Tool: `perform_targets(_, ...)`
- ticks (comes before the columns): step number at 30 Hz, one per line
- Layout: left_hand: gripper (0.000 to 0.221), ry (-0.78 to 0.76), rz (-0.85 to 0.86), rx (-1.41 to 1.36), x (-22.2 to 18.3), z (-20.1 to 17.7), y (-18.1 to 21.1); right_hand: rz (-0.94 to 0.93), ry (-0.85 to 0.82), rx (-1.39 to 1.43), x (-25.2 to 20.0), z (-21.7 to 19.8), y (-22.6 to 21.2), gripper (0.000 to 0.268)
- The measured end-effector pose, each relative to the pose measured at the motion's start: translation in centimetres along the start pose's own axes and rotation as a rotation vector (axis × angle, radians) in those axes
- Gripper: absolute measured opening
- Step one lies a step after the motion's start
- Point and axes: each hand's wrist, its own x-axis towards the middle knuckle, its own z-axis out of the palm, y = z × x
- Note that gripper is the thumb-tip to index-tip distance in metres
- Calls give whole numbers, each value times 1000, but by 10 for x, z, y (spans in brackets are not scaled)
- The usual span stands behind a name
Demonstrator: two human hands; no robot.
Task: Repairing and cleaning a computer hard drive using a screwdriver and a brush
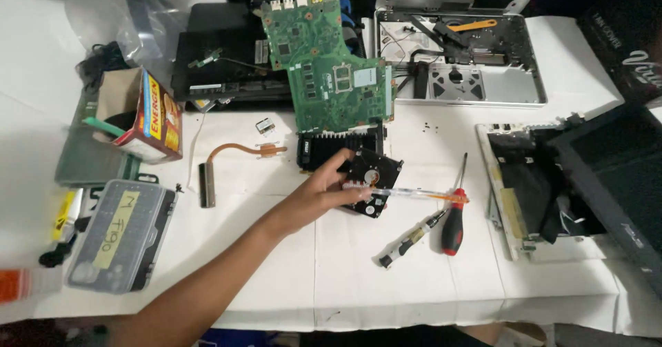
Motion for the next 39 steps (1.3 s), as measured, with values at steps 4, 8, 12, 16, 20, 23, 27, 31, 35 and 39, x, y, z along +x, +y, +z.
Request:
perform_targets(4, 51, -11, 69, -6, 4, -8, -5, -87, -107, -31, -2, 27, -106, 22)
perform_targets(8, 51, -29, 101, 1, -1, 3, 9, -215, -273, -33, -15, 57, -172, 39)
perform_targets(12, 107, 141, -196, 151, -4, 10, 29, -110, -326, 148, -32, 83, -168, 40)
perform_targets(16, 109, 116, -76, 78, 2, 1, 20, -77, -185, 101, -33, 95, -161, 17)
perform_targets(20, 84, -5, 54, -68, 9, -11, -5, -31, -143, 154, -53, 113, -152, 31)
perform_targets(23, 93, -4, 117, 103, 9, -10, 3, -171, -205, 151, -60, 118, -138, 38)
perform_targets(27, 90, 3, 114, 125, 10, -11, -5, -28, -35, -96, -60, 113, -134, 24)
perform_targets(31, 105, 18, 51, 232, 10, -7, -6, -196, -111, 70, -55, 113, -134, 27)
perform_targets(35, 107, -12, 42, 168, 4, 1, -1, -119, 95, 12, -61, 117, -125, 12)
perform_targets(39, 68, -14, 113, 188, 1, 10, 8, -280, -57, 53, -59, 111, -140, 47)
